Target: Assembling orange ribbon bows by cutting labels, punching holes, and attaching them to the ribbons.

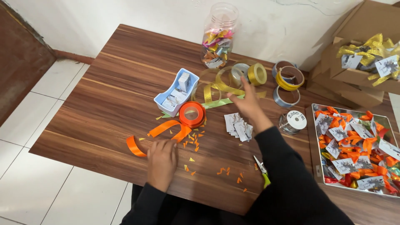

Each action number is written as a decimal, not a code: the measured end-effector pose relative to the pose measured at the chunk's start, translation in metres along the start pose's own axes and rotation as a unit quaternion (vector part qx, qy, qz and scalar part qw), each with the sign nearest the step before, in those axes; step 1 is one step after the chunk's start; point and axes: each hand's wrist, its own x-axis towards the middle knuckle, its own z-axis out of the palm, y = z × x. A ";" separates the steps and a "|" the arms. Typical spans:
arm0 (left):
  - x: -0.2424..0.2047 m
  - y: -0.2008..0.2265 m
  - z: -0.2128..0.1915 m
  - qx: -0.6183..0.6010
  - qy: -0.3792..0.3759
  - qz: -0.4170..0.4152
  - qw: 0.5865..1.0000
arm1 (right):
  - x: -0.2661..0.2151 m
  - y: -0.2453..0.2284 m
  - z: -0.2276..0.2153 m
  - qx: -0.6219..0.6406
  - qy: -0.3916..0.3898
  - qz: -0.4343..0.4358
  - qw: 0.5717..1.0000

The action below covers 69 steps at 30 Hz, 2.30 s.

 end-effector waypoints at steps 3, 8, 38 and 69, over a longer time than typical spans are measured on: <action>0.009 0.018 -0.020 -0.164 -0.046 -0.083 0.982 | -0.043 0.009 -0.001 0.044 0.025 -0.168 0.985; 0.014 0.064 -0.051 -0.496 -0.128 -0.176 0.841 | -0.097 0.046 0.027 0.051 -0.173 -0.383 0.906; -0.047 0.140 0.018 -0.666 -0.259 -0.339 0.612 | -0.146 0.132 0.030 0.298 -0.077 -0.206 0.929; -0.046 0.156 0.018 -0.578 -0.165 -0.237 0.763 | -0.173 0.169 0.034 0.317 0.023 -0.113 0.941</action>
